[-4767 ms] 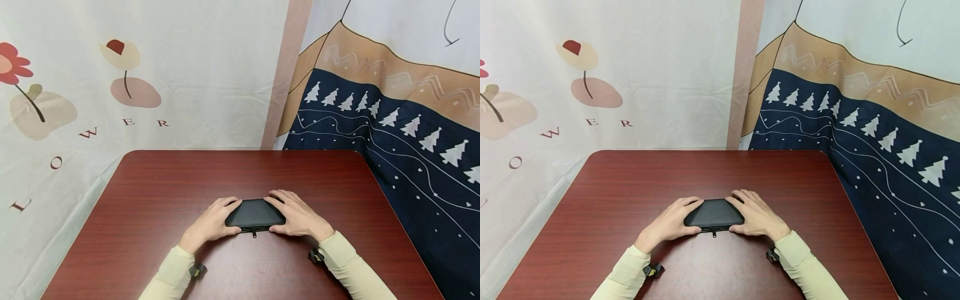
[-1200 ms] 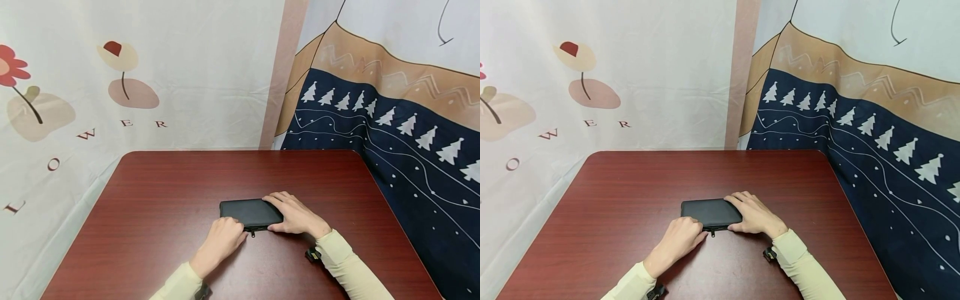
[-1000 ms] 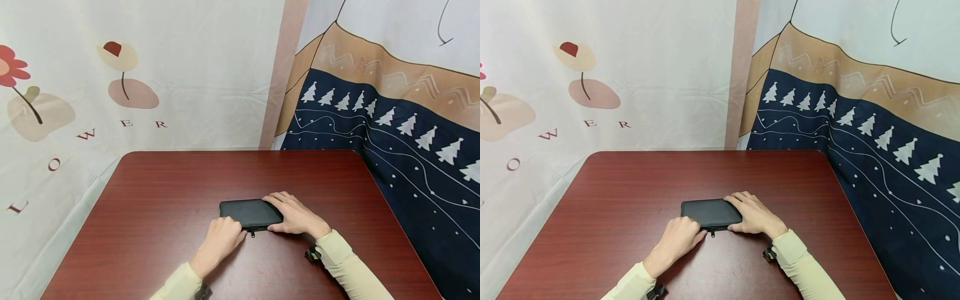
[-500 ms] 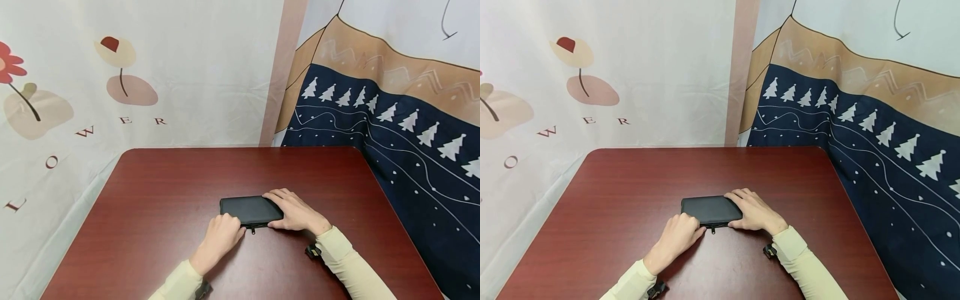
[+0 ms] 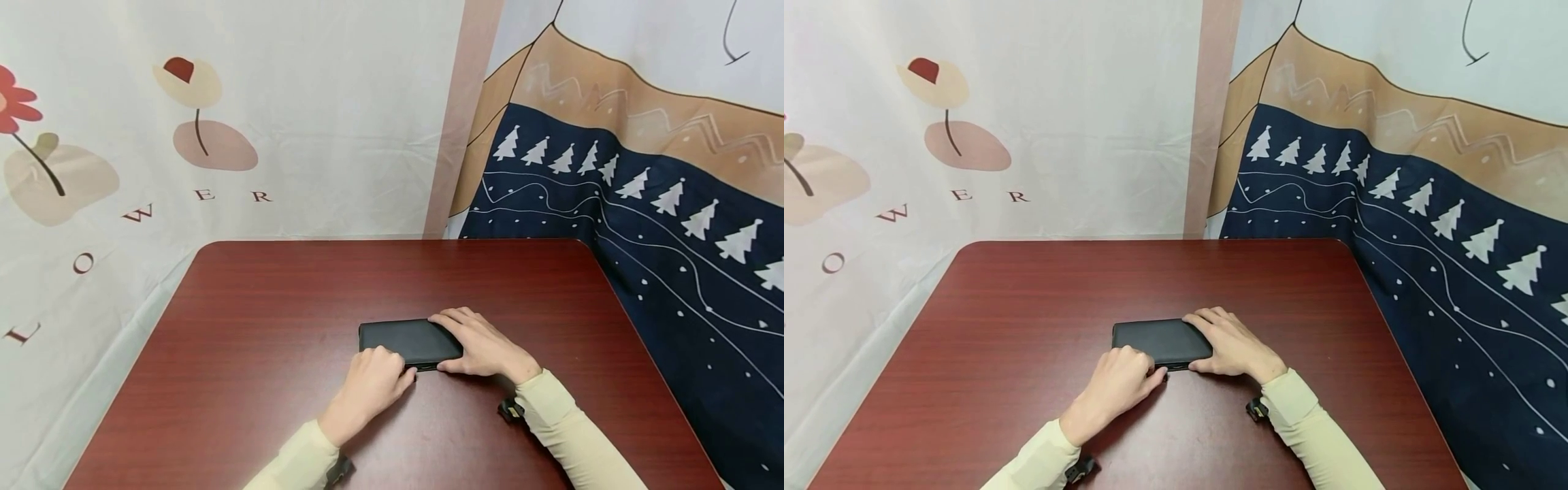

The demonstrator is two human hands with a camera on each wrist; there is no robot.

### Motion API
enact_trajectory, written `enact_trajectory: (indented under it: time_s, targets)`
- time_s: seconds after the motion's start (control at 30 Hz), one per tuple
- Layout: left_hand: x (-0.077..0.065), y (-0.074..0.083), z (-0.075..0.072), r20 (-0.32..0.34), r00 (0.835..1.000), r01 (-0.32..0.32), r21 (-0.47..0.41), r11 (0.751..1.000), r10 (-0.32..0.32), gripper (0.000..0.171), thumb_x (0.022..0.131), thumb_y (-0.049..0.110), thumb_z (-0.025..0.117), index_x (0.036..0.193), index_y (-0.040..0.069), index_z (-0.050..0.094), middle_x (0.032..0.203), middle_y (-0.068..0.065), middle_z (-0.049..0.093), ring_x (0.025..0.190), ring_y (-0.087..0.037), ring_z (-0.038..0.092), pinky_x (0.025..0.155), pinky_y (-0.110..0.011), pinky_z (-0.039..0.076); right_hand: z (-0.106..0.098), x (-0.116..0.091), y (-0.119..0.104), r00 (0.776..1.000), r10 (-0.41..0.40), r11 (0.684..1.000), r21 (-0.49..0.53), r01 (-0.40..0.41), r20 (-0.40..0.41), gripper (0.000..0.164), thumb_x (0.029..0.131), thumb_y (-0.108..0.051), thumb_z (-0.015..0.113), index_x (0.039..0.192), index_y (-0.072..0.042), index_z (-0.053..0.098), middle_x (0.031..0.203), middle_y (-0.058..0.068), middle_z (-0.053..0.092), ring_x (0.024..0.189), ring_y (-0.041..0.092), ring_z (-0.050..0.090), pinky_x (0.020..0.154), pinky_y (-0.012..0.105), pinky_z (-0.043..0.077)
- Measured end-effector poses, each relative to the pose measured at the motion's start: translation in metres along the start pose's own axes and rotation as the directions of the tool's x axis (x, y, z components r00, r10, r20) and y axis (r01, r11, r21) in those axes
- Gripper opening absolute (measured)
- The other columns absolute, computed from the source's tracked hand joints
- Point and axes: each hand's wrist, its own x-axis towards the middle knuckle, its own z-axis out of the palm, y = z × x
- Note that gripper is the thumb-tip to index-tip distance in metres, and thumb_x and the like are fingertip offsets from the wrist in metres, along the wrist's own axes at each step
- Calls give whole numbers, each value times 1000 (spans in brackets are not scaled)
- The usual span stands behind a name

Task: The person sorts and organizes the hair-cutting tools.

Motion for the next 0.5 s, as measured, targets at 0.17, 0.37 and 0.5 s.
enact_trajectory:
  time_s: [0.17,0.37,0.5]
  targets:
    - [7,9,3,28,999,24,47,999,-25,50,92,41,90,60,16,62,59,-5,63,48,-23,57,41,-36,43,-1,0,-1,1000,2,1000,6,-2,-2,87,86,-39,97,161,-15,60,157,7,65,143,30,61,119,58,52]
    - [10,15,8,6,999,30,123,992,-31,41,87,40,94,66,14,71,62,-5,66,50,-25,63,41,-36,45,0,1,-1,1000,-8,1000,4,8,-13,87,84,-37,97,160,-15,61,155,7,66,142,30,62,118,57,53]
    - [10,16,9,-14,999,33,122,992,-31,40,84,32,94,61,16,66,58,-2,63,47,-21,60,39,-35,44,0,1,-1,1000,-7,1000,2,7,-11,87,84,-37,97,160,-14,61,156,7,66,142,31,61,119,58,52]
